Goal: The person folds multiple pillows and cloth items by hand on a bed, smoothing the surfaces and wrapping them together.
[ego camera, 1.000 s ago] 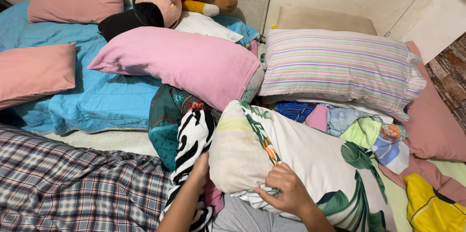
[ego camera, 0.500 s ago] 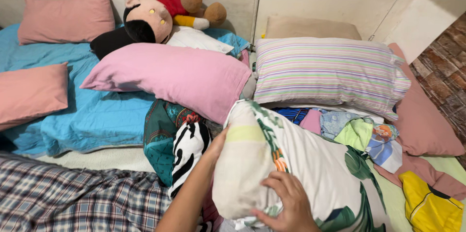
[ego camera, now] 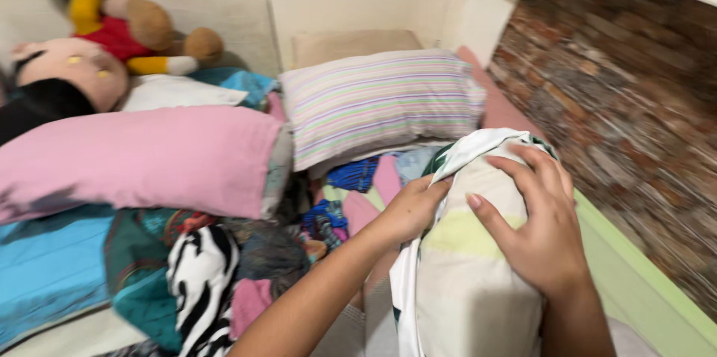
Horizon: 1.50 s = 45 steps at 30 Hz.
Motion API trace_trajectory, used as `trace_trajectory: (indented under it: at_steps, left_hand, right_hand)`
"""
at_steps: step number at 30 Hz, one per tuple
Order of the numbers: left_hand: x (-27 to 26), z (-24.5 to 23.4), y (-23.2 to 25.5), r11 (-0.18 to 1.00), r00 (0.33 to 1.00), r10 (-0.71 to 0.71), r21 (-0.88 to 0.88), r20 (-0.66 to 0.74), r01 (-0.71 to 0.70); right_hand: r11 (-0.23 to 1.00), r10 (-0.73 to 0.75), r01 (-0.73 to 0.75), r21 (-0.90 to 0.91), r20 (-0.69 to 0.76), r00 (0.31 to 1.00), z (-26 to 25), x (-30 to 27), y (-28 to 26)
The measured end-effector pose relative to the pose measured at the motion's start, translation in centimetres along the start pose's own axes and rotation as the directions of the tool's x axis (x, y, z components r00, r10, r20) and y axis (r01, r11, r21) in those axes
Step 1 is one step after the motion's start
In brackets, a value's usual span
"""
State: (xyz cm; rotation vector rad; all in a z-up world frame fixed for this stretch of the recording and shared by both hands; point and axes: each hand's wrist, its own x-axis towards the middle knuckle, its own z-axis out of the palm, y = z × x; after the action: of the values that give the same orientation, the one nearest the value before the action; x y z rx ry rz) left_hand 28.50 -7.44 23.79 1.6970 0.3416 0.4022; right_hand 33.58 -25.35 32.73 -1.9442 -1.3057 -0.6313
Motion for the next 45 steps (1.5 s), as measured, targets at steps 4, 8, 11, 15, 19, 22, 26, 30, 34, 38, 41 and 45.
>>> trace_trajectory:
  at_steps: [4, 8, 11, 15, 19, 22, 26, 30, 34, 38, 41, 45]
  left_hand:
    - [0.7, 3.7, 4.7, 0.968, 0.984, 0.126, 0.234, -0.129, -0.093]
    - [3.6, 6.8, 7.8, 0.905, 0.947, 0.258, 0.391, -0.19, -0.168]
    - [5.5, 8.5, 8.3, 0.89, 0.941, 0.261, 0.43, -0.216, -0.149]
    - [9.0, 10.3, 6.1, 0.874, 0.968, 0.192, 0.476, -0.159, -0.095]
    - [13.5, 9.5, -0.3, 0.883, 0.98, 0.0, 0.46, -0.197, 0.093]
    - [14.9, 11.3, -3.5, 0.873, 0.971, -0.038, 0.465, -0.235, 0.147]
    - [13.4, 11.9, -3.3, 0.904, 0.975, 0.072, 0.426, -0.209, 0.024]
    - [7.4, 10.9, -0.7, 0.821, 0.842, 0.503, 0.41, -0.194, -0.396]
    - [-0.1, 10.3, 2.6, 0.683, 0.715, 0.699, 0.273, 0.028, -0.678]
    - [-2.7, 9.3, 4.2, 0.503, 0.541, 0.825, 0.222, 0.164, -0.835]
    - [-4.0, 10.6, 2.5, 0.472, 0.491, 0.841, 0.136, 0.228, -0.871]
    - [-5.8, 13.5, -3.2, 0.343, 0.36, 0.832, 0.119, 0.423, -0.932]
  right_hand:
    - [0.996, 0.084, -0.084, -0.006, -0.029, 0.996, -2.3, -0.2, 3.3]
    - [0.99, 0.132, -0.136, -0.032, -0.115, 0.985, -2.9, -0.5, 5.6]
    - [0.982, 0.186, -0.189, -0.022, -0.097, 0.978, -3.3, -0.3, 6.9]
    - [0.995, 0.097, -0.098, -0.023, -0.026, 0.995, -3.6, -0.8, 7.6]
    - [0.971, 0.216, -0.207, 0.118, -0.068, 0.974, -4.3, -3.0, 7.3]
    - [0.965, 0.19, -0.165, 0.204, -0.107, 0.976, -3.8, -3.4, 8.1]
    - [0.916, 0.337, -0.299, 0.267, -0.108, 0.935, -4.7, -3.1, 11.3]
    - [0.896, 0.39, -0.343, 0.281, -0.132, 0.911, -5.3, -2.5, 15.2]
    - [0.933, 0.354, -0.33, 0.145, -0.204, 0.913, -4.9, 0.0, 19.8]
    - [0.932, 0.356, -0.333, 0.141, -0.195, 0.914, -4.4, 2.0, 23.4]
    - [0.93, 0.369, -0.357, 0.093, -0.21, 0.906, -4.4, 2.3, 25.8]
    - [0.934, 0.355, -0.353, 0.055, -0.257, 0.899, -5.2, 2.0, 29.3]
